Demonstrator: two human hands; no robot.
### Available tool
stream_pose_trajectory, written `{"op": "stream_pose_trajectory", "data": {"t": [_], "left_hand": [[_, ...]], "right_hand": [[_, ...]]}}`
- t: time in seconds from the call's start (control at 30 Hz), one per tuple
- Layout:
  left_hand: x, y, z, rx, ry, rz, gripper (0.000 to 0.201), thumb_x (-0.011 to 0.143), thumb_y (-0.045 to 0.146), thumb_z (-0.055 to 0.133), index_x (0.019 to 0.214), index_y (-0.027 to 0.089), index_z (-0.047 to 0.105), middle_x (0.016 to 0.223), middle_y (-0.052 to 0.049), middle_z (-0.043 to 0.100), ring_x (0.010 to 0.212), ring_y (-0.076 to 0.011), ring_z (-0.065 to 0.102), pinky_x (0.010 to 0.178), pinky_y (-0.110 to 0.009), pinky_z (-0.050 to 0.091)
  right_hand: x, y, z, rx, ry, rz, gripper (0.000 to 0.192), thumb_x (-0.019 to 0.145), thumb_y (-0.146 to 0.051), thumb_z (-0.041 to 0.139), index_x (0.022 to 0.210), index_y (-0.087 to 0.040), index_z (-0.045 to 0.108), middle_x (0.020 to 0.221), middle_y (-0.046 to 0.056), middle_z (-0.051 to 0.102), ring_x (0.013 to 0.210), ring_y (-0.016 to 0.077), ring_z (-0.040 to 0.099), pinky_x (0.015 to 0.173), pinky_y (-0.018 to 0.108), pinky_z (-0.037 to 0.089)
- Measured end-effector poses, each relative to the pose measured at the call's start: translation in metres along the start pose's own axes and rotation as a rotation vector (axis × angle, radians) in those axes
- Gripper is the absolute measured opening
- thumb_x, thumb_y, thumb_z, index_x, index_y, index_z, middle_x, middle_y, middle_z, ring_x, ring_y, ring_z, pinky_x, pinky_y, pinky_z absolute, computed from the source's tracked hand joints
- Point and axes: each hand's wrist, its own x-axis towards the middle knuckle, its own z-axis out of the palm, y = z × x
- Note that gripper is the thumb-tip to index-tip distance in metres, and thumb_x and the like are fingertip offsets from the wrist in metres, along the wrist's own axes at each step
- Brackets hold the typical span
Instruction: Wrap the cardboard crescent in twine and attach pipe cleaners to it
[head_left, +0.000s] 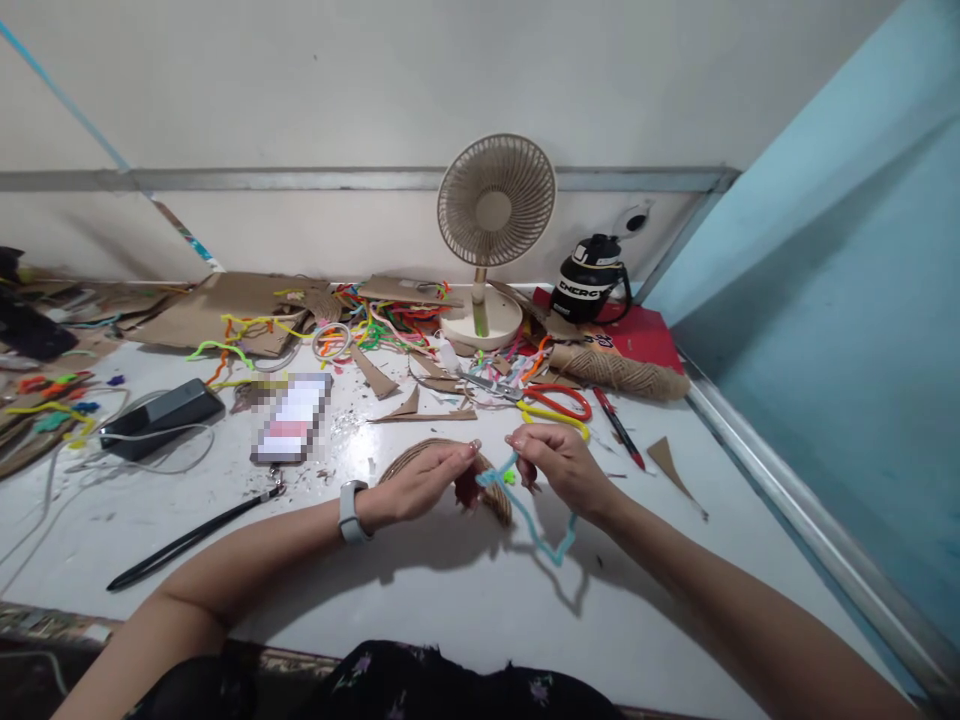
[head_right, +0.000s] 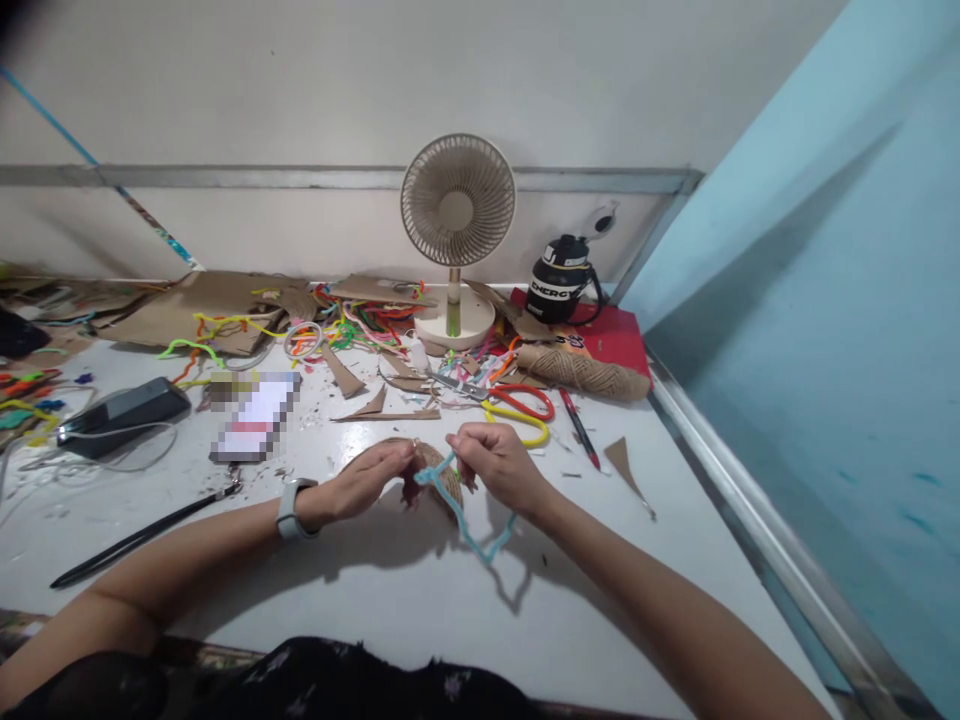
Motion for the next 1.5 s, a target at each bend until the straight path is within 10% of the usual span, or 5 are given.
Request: {"op": "stream_pose_trajectory", "data": {"t": [0.3, 0.67, 1.13, 1.5], "left_hand": [[-0.004, 0.000, 0.000, 0.061, -0.192, -0.052, 0.048, 0.094, 0.058, 0.037, 0.069, 0.017, 0.043, 0.063, 0.003, 0.041, 0.054, -0.0084, 0.035, 0.051, -0.022, 0.031], [0.003, -0.006, -0.006, 0.141, 0.082, -0.001, 0.049, 0.093, 0.061, 0.036, 0.070, 0.017, 0.042, 0.060, 0.004, 0.044, 0.054, -0.0086, 0.038, 0.054, -0.023, 0.033], [0.002, -0.001, -0.009, 0.231, -0.048, 0.088, 0.047, 0.097, 0.053, 0.033, 0.070, 0.017, 0.045, 0.065, 0.002, 0.045, 0.059, -0.0096, 0.040, 0.059, -0.024, 0.035], [-0.005, 0.006, -0.006, -0.037, 0.036, 0.173, 0.043, 0.096, 0.051, 0.041, 0.072, 0.016, 0.046, 0.063, 0.002, 0.045, 0.055, -0.0081, 0.040, 0.055, -0.023, 0.035]], "right_hand": [[0.001, 0.006, 0.006, 0.028, -0.076, 0.094, 0.046, 0.084, -0.052, 0.058, 0.053, -0.018, 0.051, 0.047, -0.003, 0.051, 0.043, 0.0092, 0.046, 0.047, 0.024, 0.038], [-0.004, -0.007, 0.005, 0.144, -0.412, 0.288, 0.038, 0.087, -0.053, 0.054, 0.080, -0.016, 0.057, 0.062, -0.002, 0.055, 0.054, 0.0099, 0.051, 0.054, 0.023, 0.041], [-0.009, -0.010, 0.011, -0.004, -0.410, 0.286, 0.033, 0.090, -0.044, 0.051, 0.077, -0.015, 0.059, 0.051, -0.007, 0.042, 0.043, 0.0059, 0.034, 0.041, 0.020, 0.026], [-0.008, 0.009, 0.015, 0.545, -0.510, 0.375, 0.039, 0.083, -0.053, 0.063, 0.080, -0.014, 0.060, 0.049, -0.006, 0.050, 0.038, 0.0053, 0.040, 0.037, 0.018, 0.032]]}}
